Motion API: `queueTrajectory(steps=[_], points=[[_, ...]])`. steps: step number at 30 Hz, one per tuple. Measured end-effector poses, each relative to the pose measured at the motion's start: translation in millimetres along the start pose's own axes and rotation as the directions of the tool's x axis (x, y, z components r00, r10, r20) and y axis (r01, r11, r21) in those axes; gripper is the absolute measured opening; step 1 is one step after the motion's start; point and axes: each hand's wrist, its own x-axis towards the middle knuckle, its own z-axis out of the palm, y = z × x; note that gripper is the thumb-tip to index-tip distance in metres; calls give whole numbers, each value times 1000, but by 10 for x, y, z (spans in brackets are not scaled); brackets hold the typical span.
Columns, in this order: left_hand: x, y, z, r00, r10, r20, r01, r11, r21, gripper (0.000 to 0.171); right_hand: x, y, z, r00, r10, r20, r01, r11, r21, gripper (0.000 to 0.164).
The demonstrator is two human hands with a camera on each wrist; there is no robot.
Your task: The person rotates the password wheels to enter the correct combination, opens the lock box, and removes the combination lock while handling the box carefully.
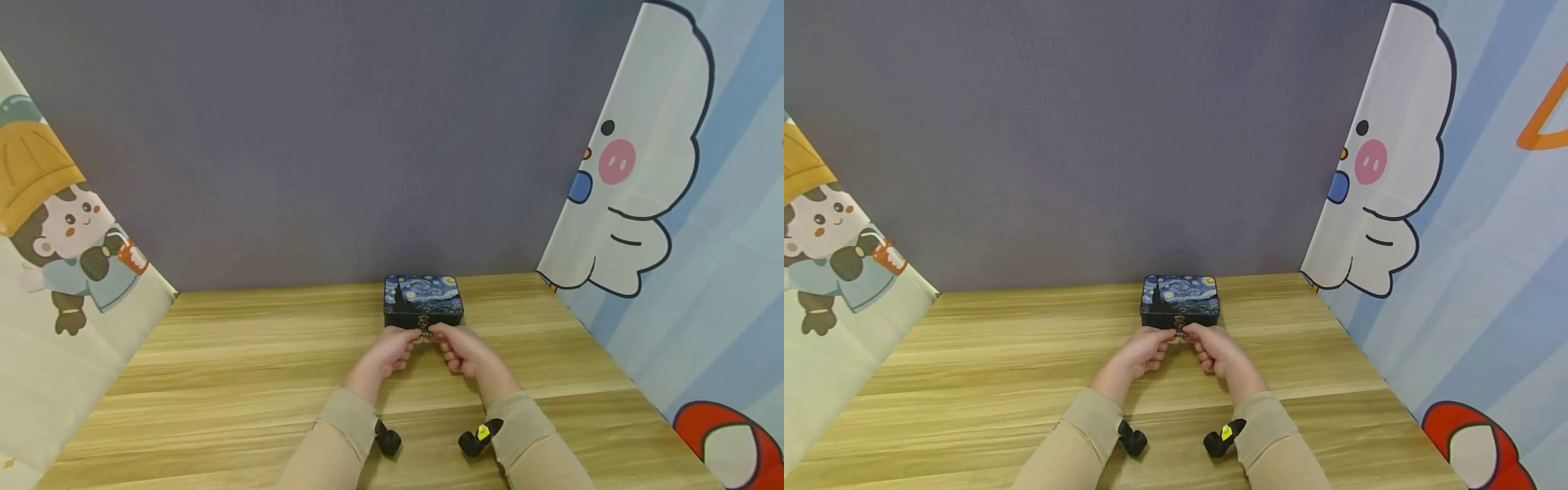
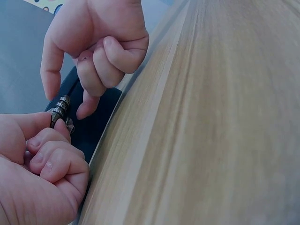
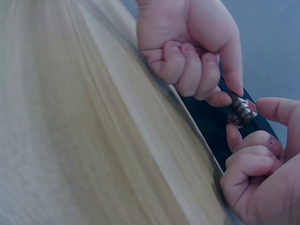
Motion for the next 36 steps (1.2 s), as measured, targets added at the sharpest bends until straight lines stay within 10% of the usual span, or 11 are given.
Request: queueTrajectory(steps=[36], points=[[-56, 17, 33, 1000, 2, -11, -2, 1000, 8, 27, 11, 68, 124, 999, -31, -14, 32, 999, 24, 25]])
